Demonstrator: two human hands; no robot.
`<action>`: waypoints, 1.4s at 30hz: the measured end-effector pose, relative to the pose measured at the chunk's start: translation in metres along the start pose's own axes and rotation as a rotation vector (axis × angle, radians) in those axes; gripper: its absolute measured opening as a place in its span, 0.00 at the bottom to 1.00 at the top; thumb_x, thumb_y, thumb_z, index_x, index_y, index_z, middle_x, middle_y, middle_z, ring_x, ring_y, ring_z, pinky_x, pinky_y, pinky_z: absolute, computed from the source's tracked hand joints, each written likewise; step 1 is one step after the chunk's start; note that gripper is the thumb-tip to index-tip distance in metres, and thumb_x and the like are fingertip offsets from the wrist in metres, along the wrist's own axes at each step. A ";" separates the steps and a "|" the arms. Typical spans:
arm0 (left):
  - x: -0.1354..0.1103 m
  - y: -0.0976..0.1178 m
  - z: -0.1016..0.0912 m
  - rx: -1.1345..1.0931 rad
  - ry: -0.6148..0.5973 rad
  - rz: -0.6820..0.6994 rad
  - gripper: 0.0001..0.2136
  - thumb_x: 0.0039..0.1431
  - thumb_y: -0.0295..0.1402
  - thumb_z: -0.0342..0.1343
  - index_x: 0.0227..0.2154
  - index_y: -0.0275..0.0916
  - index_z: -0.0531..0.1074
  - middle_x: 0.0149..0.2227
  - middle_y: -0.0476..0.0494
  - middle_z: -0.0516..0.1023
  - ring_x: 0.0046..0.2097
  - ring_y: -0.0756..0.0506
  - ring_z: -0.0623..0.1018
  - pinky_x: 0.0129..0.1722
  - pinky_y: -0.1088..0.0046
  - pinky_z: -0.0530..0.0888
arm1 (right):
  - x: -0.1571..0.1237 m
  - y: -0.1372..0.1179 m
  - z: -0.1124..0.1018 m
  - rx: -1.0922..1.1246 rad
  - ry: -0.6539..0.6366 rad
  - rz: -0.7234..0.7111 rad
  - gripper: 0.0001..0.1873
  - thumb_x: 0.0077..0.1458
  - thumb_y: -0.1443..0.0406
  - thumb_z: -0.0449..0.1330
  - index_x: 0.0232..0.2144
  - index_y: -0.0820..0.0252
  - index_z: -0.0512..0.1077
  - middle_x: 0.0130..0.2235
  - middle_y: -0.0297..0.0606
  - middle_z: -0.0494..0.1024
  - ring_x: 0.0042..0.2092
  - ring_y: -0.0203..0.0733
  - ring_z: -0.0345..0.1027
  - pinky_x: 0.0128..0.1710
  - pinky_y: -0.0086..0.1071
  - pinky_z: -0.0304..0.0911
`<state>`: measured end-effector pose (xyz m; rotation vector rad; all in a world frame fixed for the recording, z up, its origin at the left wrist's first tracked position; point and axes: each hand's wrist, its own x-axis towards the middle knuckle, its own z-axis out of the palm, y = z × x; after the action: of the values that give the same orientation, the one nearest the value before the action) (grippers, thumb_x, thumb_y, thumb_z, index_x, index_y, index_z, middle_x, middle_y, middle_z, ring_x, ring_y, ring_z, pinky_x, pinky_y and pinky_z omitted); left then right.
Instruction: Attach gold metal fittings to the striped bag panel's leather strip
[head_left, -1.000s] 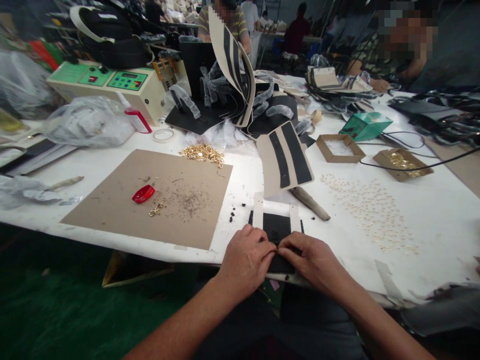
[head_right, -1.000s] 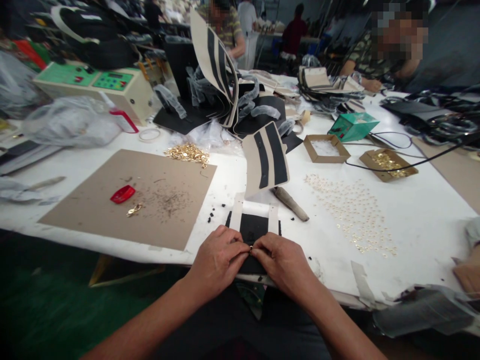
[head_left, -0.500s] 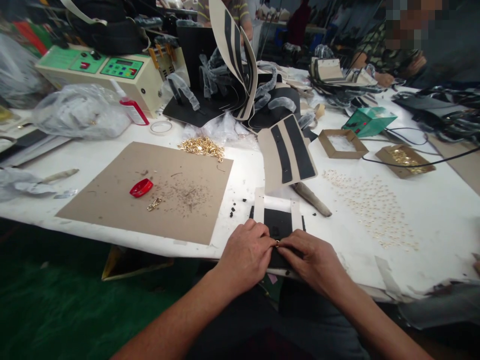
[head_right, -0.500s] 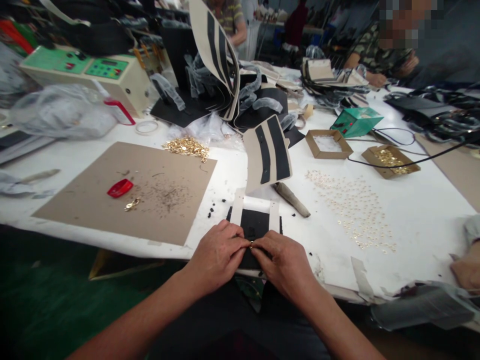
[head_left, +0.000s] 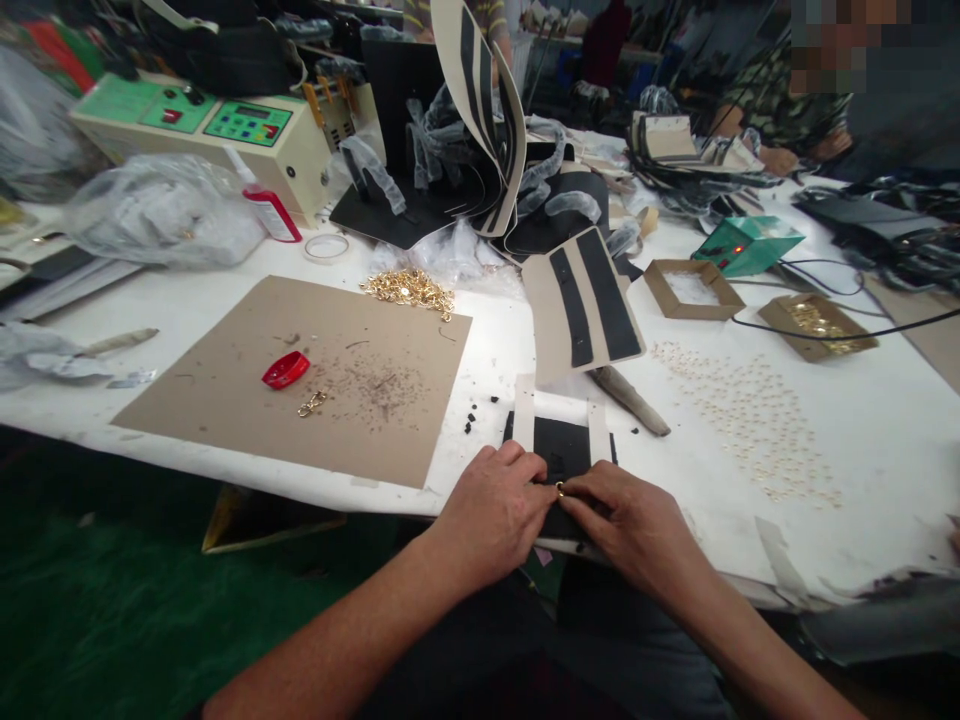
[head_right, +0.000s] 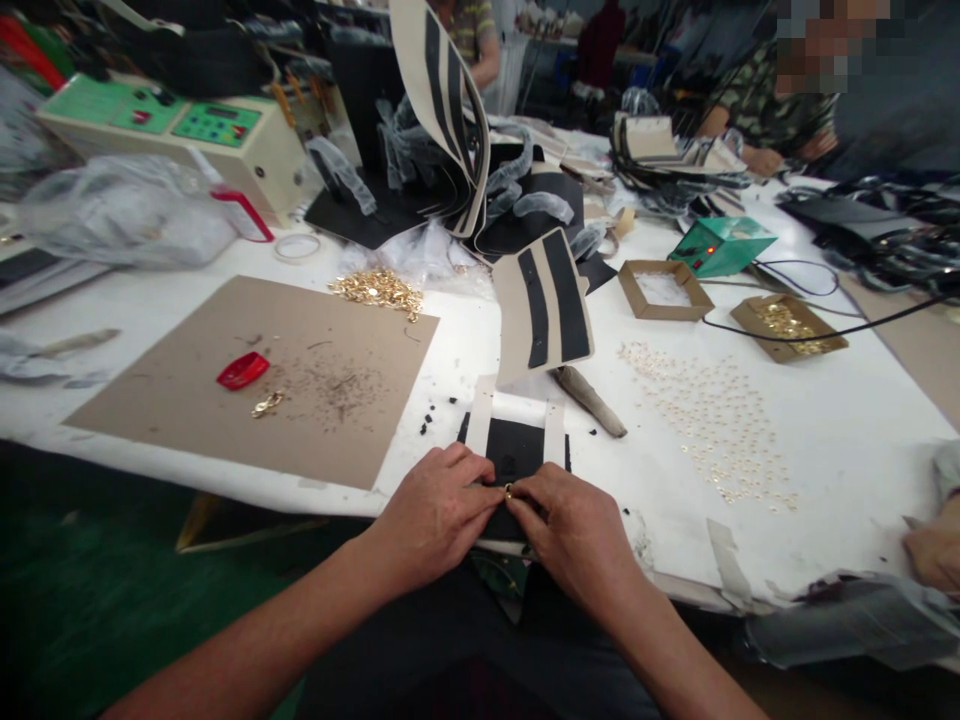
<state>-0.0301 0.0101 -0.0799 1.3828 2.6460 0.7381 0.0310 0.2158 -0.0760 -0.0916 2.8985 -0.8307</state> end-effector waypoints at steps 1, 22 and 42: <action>-0.001 -0.001 0.001 -0.007 0.014 -0.003 0.08 0.68 0.30 0.52 0.42 0.42 0.76 0.46 0.45 0.74 0.49 0.41 0.68 0.45 0.59 0.67 | -0.001 0.001 0.001 0.006 -0.001 -0.021 0.07 0.65 0.62 0.60 0.41 0.47 0.79 0.38 0.31 0.76 0.39 0.39 0.72 0.39 0.33 0.62; -0.002 -0.007 0.015 -0.206 0.152 -0.042 0.05 0.67 0.32 0.57 0.37 0.41 0.78 0.42 0.48 0.78 0.47 0.43 0.70 0.46 0.60 0.63 | 0.049 -0.025 -0.038 -0.455 -0.406 -0.153 0.07 0.61 0.64 0.60 0.30 0.54 0.76 0.33 0.32 0.76 0.33 0.40 0.71 0.30 0.34 0.45; -0.008 0.005 0.013 -0.186 0.185 -0.111 0.07 0.68 0.30 0.54 0.41 0.42 0.78 0.44 0.46 0.79 0.49 0.42 0.71 0.51 0.55 0.63 | 0.024 -0.011 -0.019 -0.158 -0.167 -0.131 0.10 0.63 0.66 0.58 0.37 0.53 0.80 0.37 0.34 0.78 0.41 0.41 0.72 0.40 0.32 0.59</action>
<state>-0.0178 0.0117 -0.0907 1.1632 2.6772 1.1156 0.0045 0.2145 -0.0565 -0.3522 2.8178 -0.5790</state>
